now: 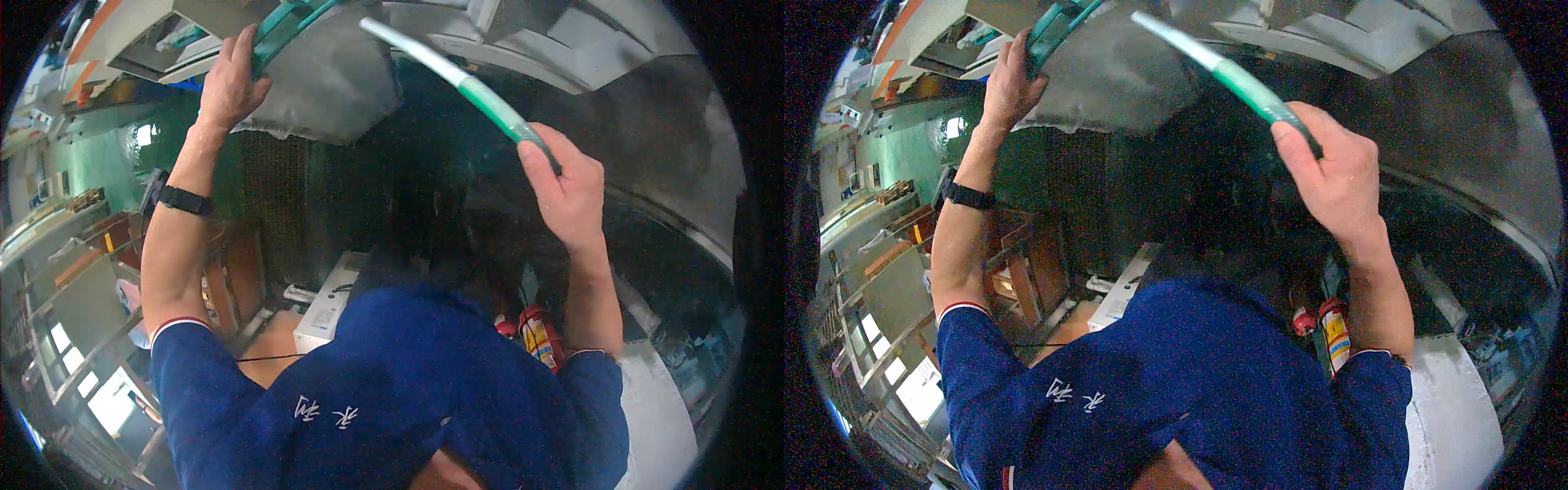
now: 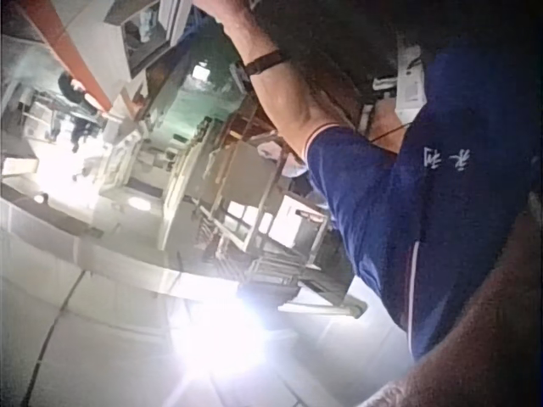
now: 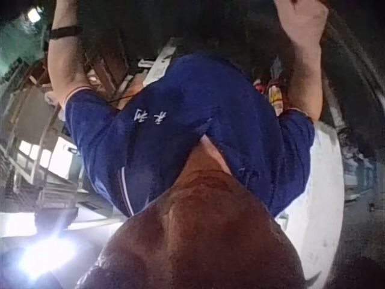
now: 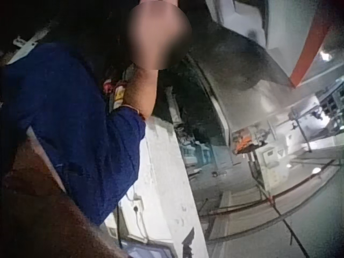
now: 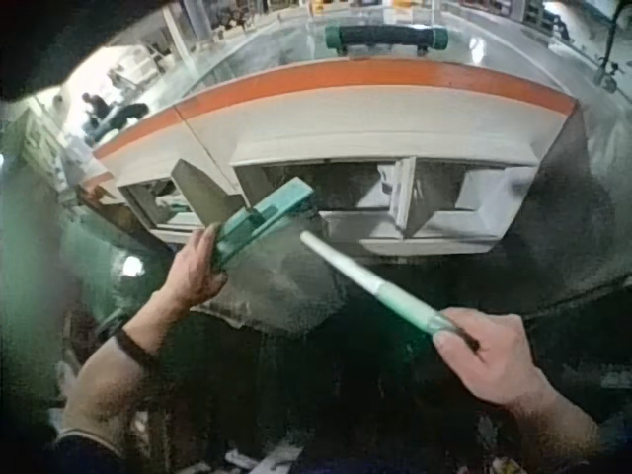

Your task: The recorder uses a water hose to spray down and clean industrial mesh filters over a floor drain.

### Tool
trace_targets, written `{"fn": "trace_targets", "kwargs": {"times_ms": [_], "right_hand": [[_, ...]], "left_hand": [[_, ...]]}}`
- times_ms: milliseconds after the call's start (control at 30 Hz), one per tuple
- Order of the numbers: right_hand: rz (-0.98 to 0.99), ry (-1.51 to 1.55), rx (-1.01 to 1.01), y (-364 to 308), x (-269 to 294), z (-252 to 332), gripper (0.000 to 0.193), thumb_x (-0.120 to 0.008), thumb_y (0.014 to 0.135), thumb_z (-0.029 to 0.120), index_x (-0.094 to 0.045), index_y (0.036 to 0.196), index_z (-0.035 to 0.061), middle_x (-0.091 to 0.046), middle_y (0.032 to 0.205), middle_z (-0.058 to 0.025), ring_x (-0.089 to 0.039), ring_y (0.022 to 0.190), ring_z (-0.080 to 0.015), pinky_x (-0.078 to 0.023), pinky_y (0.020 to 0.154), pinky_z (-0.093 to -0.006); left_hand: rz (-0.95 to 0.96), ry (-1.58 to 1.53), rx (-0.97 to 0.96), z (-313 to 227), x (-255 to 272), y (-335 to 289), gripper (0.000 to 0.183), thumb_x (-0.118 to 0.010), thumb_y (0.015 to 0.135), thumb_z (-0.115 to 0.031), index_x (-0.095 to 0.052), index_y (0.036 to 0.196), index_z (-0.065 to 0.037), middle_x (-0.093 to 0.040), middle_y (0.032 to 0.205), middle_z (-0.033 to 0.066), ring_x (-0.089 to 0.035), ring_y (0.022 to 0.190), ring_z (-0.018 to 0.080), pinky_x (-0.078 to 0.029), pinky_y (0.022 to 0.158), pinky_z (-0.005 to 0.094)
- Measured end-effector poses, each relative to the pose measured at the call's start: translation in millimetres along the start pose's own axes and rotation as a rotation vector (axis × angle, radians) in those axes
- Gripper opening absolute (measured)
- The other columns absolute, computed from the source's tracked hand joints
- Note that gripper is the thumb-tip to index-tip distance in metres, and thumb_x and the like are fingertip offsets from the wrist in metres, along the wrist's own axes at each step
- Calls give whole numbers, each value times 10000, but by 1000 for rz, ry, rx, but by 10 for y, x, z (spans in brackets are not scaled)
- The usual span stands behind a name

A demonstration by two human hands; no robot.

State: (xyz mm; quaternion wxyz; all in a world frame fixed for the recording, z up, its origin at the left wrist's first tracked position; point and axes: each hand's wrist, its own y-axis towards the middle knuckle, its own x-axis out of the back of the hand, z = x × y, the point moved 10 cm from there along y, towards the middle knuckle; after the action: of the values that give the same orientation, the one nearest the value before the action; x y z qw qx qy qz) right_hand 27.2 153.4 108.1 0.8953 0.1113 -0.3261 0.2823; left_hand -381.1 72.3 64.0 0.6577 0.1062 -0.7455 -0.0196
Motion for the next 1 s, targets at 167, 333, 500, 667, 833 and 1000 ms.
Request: {"fn": "trace_targets", "kwargs": {"times_ms": [167,333,500,667,833,1000], "right_hand": [[8,61,-8,-41,12,-72,259,-691,942,216,-704,1110,19,-702,827,-141,-682,679,-198,-522,650,-295],[137,144,263,-131,-245,350,248,-693,935,215,-705,1113,43,-711,859,-141,-698,681,-265,-536,616,-327],[213,25,339,-144,-623,465,195,-646,939,323,-671,932,130,-646,696,-115,-651,617,-328,-496,534,-431],[288,-42,350,-127,-1090,380,237,-628,941,359,-666,914,127,-660,688,-122,-663,633,-348,-512,551,-465],[391,-171,276,-58,-1365,160,270,-613,938,392,-669,905,130,-675,702,-142,-676,675,-383,-542,597,-505],[487,-265,166,-49,-1595,-163,296,-607,936,385,-645,850,104,-687,741,-163,-681,711,-406,-554,649,-531]], "left_hand": [[0,-14,8,-40,-8,-13,890,-762,737,-103,-308,1502,-92,-523,1220,235,-576,1080,476,-522,883,517],[-11,51,11,16,-15,-52,871,-750,755,-140,-309,1504,-84,-515,1292,248,-560,1151,470,-515,928,502],[50,-16,26,-289,44,101,856,-700,721,-67,-313,1484,-43,-469,1293,295,-507,1166,517,-464,968,546],[80,3,41,-375,67,118,860,-701,724,-54,-304,1487,-42,-454,1310,290,-502,1174,520,-464,971,536],[66,-11,-17,-398,75,96,844,-696,719,-49,-319,1474,-38,-467,1285,279,-528,1134,513,-477,927,541],[47,-15,-15,-437,106,59,837,-689,715,-35,-327,1469,-35,-473,1291,279,-528,1140,509,-477,928,537]]}}
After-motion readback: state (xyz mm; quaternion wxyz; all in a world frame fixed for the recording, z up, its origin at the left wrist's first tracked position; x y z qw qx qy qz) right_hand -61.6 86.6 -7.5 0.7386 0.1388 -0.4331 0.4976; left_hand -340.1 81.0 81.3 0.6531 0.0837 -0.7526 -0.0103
